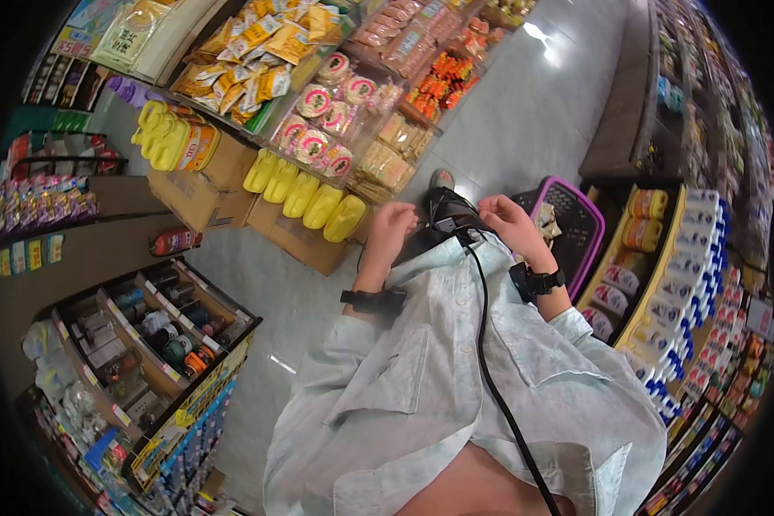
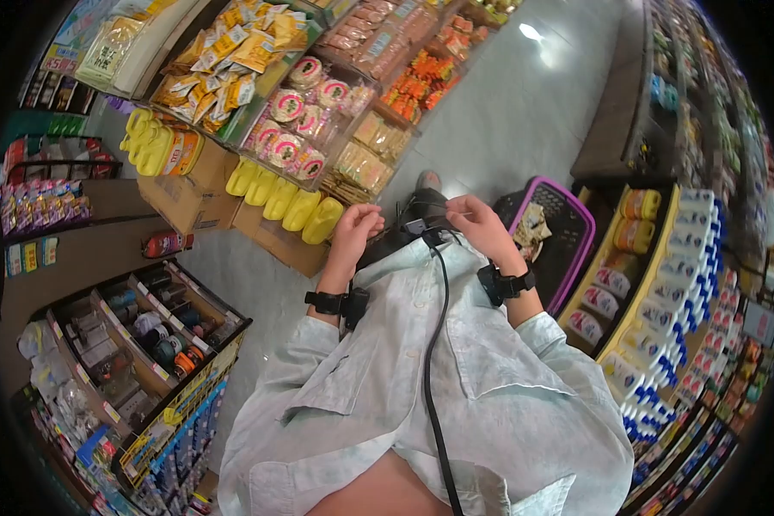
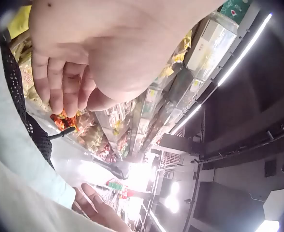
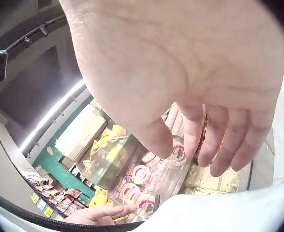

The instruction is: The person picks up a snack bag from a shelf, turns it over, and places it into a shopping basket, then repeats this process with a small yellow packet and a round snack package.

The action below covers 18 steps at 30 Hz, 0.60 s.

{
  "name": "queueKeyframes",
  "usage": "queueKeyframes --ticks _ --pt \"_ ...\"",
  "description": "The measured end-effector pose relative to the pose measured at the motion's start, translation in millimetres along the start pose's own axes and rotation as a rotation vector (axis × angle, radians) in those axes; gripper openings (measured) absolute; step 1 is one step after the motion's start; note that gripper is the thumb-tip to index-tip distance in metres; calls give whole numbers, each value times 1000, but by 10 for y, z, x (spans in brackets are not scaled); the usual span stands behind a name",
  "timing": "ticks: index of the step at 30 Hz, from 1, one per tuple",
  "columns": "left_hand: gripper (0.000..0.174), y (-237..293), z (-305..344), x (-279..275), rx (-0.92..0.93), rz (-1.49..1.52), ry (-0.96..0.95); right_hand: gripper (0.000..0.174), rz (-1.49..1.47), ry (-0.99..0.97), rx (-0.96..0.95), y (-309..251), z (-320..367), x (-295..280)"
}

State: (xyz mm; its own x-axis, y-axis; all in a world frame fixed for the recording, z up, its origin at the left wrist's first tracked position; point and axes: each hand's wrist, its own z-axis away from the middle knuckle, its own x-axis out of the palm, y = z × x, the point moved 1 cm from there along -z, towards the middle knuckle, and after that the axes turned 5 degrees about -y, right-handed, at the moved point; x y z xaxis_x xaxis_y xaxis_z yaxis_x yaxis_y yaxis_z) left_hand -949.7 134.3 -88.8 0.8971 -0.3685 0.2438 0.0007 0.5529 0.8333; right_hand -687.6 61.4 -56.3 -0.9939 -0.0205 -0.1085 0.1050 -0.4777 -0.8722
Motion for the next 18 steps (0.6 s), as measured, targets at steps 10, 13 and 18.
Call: queueKeyframes --ticks 10,13,18 --pt "27 587 -821 -228 15 81 402 30 235 -380 -65 -741 -1937 -202" --pt "32 852 -1098 -100 -49 81 436 34 194 -426 -38 -1108 -2430 -246" --pt "42 840 -1573 -5 -37 -43 513 45 319 -510 -137 -1259 -3142 -283"
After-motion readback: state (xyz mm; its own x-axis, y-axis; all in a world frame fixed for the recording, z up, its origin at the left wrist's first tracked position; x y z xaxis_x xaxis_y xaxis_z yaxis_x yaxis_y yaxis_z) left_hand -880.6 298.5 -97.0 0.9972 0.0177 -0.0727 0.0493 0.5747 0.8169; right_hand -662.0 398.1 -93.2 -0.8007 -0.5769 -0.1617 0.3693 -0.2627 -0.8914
